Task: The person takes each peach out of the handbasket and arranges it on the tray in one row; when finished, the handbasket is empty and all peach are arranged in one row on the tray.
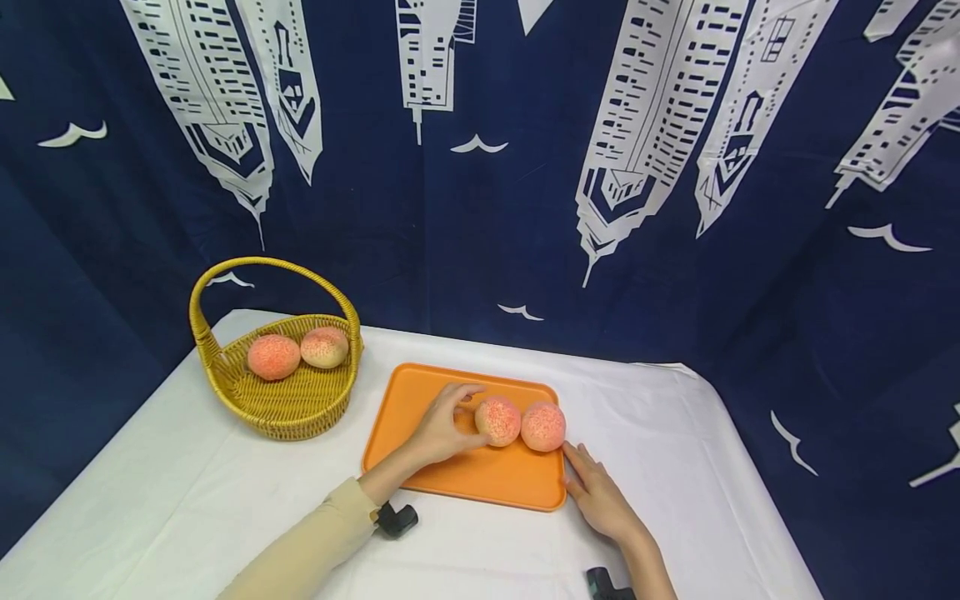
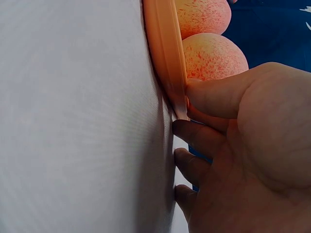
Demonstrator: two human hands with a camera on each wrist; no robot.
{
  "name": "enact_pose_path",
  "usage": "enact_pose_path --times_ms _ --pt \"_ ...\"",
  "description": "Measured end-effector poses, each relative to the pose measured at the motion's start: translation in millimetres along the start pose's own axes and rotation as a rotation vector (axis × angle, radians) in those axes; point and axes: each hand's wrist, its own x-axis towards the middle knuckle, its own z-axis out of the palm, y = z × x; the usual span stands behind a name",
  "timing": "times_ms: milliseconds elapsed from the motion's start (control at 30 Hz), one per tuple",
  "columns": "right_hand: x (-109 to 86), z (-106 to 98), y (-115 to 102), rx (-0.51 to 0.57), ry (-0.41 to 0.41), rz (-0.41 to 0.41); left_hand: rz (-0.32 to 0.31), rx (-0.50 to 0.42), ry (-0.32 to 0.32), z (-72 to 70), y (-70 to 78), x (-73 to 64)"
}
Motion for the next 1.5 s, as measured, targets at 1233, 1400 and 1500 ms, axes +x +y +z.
enact_pose_path --times_ms 1233,1400,1500 --pt "1.3 0 0 -0.009 0.017 -0.025 -0.558 -0.038 0.571 -253.5 -84.4 -39.3" --pt "0.3 0 0 -0.002 0.007 -0.021 -0.587 0.012 0.543 -251.7 -85.8 -36.4" --pt "0.0 0 0 0.003 0.005 -0.020 -0.589 0.051 0.506 -250.9 -87.0 -35.5"
